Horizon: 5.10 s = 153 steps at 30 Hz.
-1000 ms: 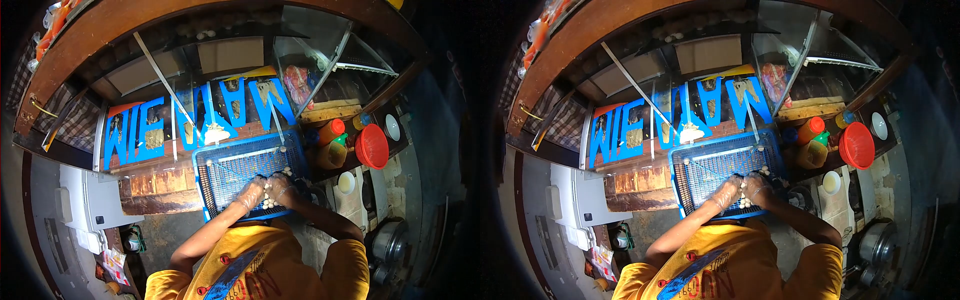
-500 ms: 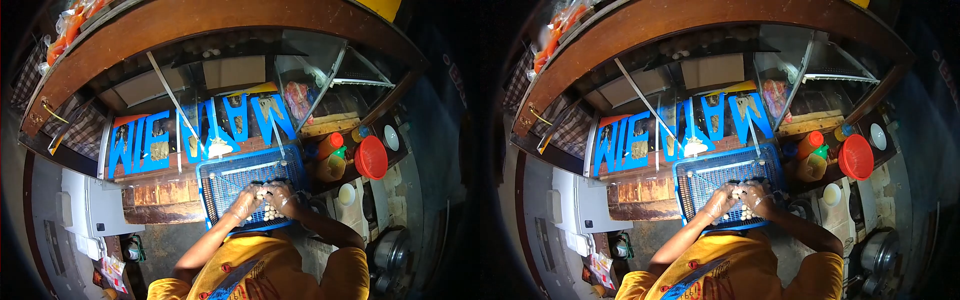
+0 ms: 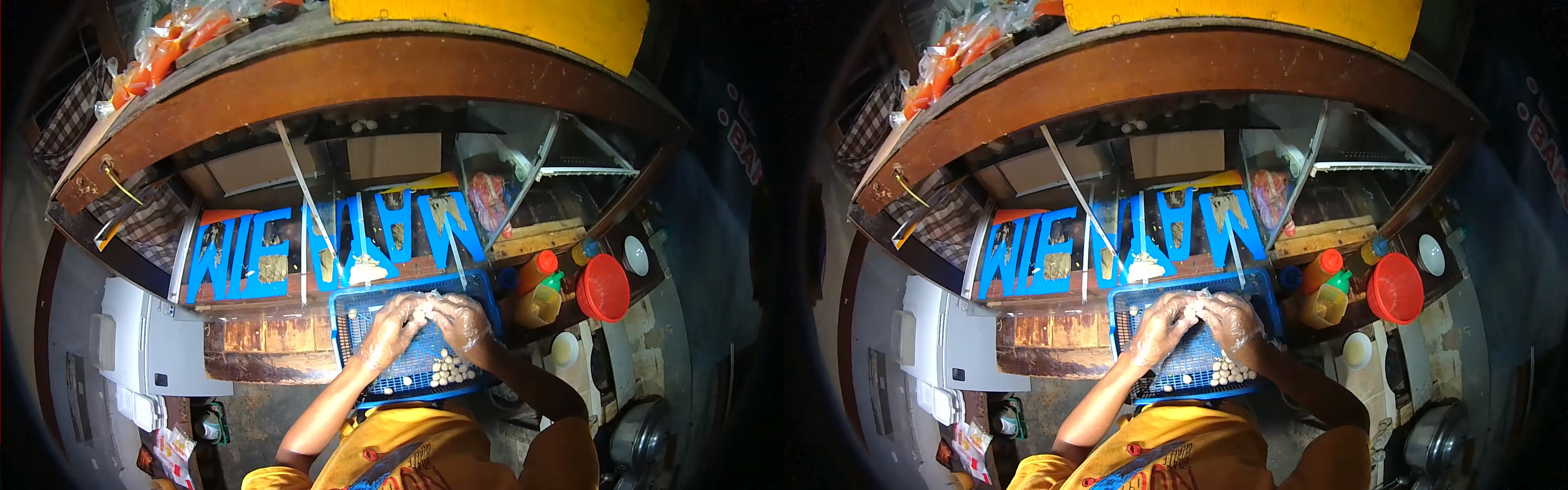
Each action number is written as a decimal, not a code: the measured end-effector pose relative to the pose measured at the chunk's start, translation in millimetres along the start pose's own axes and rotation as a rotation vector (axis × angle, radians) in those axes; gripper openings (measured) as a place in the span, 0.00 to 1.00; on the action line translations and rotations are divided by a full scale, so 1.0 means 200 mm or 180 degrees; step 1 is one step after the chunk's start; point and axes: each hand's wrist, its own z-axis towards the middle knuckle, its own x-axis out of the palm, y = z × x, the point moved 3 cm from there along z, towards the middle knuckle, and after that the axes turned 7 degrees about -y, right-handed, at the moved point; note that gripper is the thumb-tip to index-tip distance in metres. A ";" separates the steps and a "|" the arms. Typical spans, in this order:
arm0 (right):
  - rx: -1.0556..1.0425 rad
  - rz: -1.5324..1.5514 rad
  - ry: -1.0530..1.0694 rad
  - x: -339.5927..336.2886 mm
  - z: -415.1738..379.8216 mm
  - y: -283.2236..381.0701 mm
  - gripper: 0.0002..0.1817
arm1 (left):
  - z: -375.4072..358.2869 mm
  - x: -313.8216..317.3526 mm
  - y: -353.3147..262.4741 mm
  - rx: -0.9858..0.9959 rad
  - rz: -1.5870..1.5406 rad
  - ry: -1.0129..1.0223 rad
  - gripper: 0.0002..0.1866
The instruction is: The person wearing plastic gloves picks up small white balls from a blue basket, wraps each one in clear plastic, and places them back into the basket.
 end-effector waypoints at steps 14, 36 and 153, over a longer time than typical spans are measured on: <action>-0.0278 -0.0013 -0.1051 -0.07 0.32 0.14 0.13 | 0.31 -0.21 -0.25 0.1131 0.0508 -0.0735 0.18; -0.1333 0.0085 -0.1914 -0.01 0.79 0.18 0.12 | 0.67 -0.45 -0.29 0.2232 0.0837 -0.1460 0.26; 0.0338 -0.0364 -0.0383 -0.02 -0.21 -0.25 0.09 | 0.01 0.18 0.02 0.0912 0.0396 0.0335 0.16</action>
